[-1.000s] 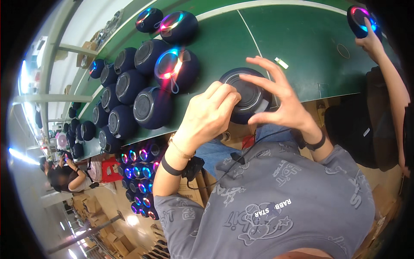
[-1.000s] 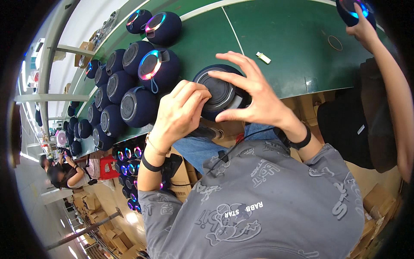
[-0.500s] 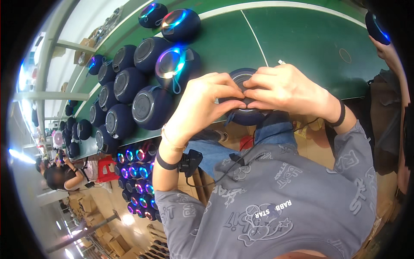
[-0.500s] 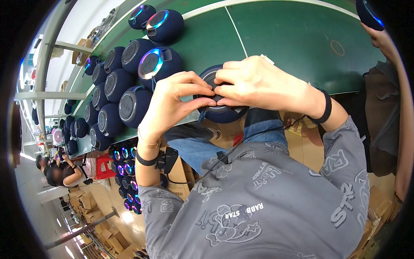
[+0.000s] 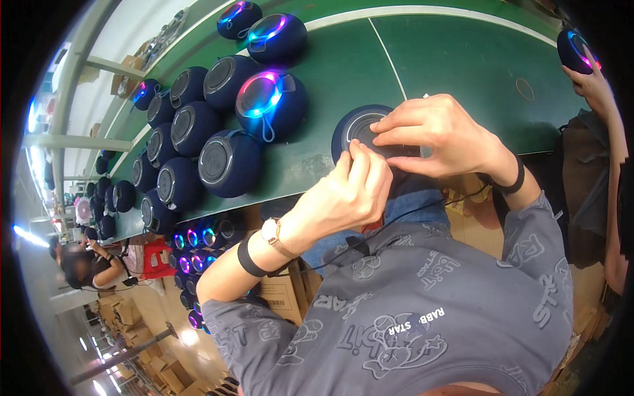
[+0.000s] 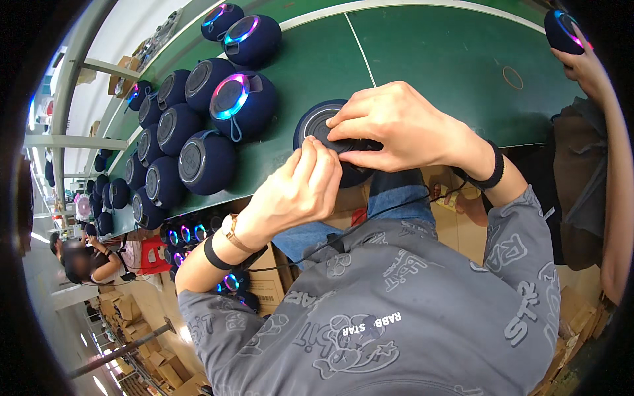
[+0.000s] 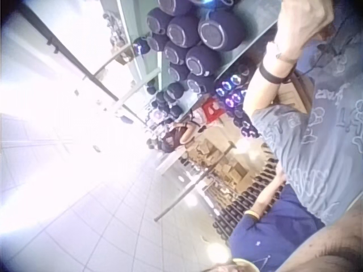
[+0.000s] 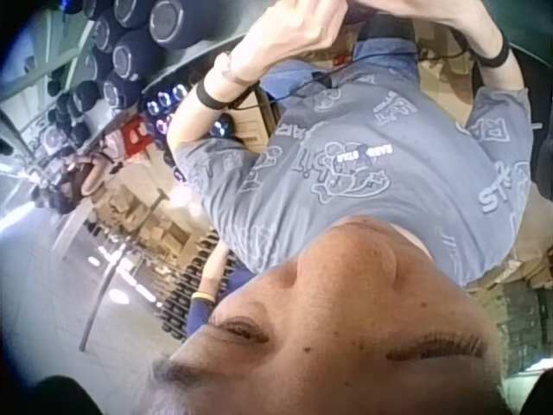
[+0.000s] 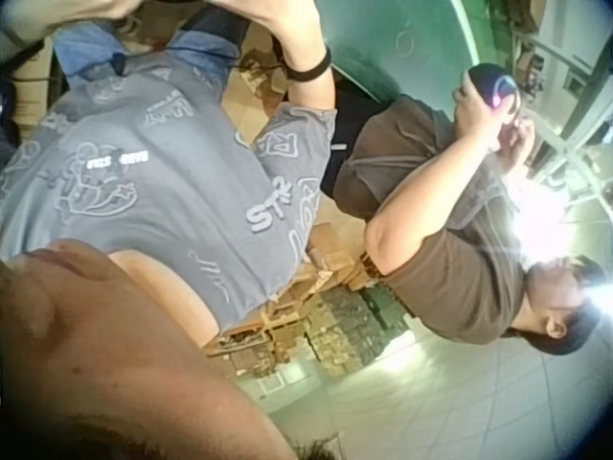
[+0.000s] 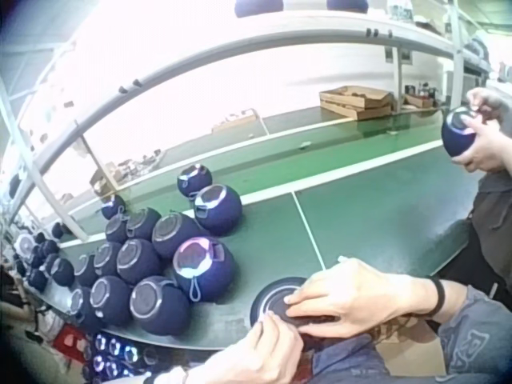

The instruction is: Checking and assembling portable bluetooth speakers with LED rings on a production line.

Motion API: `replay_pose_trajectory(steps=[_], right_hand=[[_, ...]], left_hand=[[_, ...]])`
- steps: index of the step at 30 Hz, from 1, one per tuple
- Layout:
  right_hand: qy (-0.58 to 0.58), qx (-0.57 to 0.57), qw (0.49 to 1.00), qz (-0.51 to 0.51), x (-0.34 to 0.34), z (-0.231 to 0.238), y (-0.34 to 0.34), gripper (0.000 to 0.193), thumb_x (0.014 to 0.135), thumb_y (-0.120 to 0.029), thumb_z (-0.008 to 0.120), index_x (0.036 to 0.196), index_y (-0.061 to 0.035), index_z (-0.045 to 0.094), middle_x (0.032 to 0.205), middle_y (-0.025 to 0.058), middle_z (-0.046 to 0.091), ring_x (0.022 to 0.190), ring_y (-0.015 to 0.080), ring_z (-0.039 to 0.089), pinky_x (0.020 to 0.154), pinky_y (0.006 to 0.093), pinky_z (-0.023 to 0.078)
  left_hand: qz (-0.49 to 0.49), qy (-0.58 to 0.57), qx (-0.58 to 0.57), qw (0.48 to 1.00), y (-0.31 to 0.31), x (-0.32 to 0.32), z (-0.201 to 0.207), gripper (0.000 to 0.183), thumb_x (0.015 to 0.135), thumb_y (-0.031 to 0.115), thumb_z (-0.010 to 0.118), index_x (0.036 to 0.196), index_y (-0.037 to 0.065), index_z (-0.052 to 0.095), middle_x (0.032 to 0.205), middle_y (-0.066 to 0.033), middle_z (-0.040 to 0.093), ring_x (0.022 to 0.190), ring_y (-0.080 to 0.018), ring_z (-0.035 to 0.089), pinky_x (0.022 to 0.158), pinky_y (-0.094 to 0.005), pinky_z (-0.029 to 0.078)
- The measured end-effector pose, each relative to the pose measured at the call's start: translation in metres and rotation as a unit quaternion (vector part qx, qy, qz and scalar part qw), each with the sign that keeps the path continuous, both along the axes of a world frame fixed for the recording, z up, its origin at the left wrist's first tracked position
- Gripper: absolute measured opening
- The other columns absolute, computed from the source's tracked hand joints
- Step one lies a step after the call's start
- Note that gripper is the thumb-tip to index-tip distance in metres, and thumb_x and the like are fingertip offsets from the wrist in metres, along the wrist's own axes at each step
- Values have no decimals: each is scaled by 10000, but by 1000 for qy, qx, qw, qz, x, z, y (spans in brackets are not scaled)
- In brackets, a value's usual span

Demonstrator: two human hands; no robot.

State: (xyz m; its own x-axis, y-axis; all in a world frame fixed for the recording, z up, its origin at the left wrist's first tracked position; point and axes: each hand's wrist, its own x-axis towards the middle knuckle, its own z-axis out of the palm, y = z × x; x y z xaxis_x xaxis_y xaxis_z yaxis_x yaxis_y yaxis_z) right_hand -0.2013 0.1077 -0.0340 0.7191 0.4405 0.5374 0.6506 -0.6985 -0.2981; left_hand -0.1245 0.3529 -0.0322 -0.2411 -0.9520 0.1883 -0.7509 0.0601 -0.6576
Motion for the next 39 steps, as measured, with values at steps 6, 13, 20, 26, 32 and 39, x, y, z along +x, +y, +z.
replay_pose_trajectory(steps=[6, 13, 20, 26, 32, 39], right_hand=[[-23, -33, 999, -16, -1, 0, 4, 263, 836, -216, 863, 1026, -43, 812, 1084, 108, 809, 963, 269, 780, 786, 386, 640], [-133, -66, 985, -82, 0, -17, 24, 139, 845, -155, 818, 880, -43, 742, 973, 101, 791, 841, 246, 783, 685, 353, 628], [272, 523, 796, -136, 17, -16, -5, 169, 1034, -170, 709, 1047, -6, 748, 860, 51, 771, 711, 139, 757, 640, 250, 572], [250, 591, 761, -97, 8, -19, 0, 203, 1045, -180, 742, 1060, 19, 777, 873, 77, 781, 704, 184, 790, 579, 253, 568], [273, 563, 774, -95, -1, -8, 16, 166, 1031, -120, 745, 1071, 39, 773, 852, 81, 774, 691, 164, 780, 570, 238, 558], [200, 351, 913, 50, -43, 11, 20, 186, 868, -64, 871, 1013, 29, 801, 1002, 137, 795, 904, 225, 764, 812, 355, 601]], left_hand=[[1, 208, -78, 975, -3, 10, -5, 327, 750, 92, 726, 1039, -62, 719, 1000, -112, 639, 924, -227, 673, 807, -324, 604], [29, 517, -231, 824, 3, 20, -28, 409, 804, 65, 872, 1166, -1, 693, 1191, -181, 699, 1080, -329, 705, 880, -420, 593], [72, 743, -338, 573, 1, 6, -67, 897, 732, 196, 1006, 1464, -8, 530, 1441, -187, 627, 1372, -320, 621, 1189, -449, 489], [67, 672, -352, 648, 3, 23, -51, 637, 768, 110, 956, 1337, 10, 689, 1323, -163, 689, 1246, -305, 669, 1079, -415, 527], [32, 725, -446, 523, -8, 3, -19, 351, 916, -63, 811, 1259, -11, 765, 1121, -61, 685, 898, -101, 642, 788, -234, 516], [33, 748, -327, 577, 15, -24, -7, 230, 776, -77, 887, 981, 3, 819, 969, -88, 712, 854, -149, 673, 754, -275, 537]])
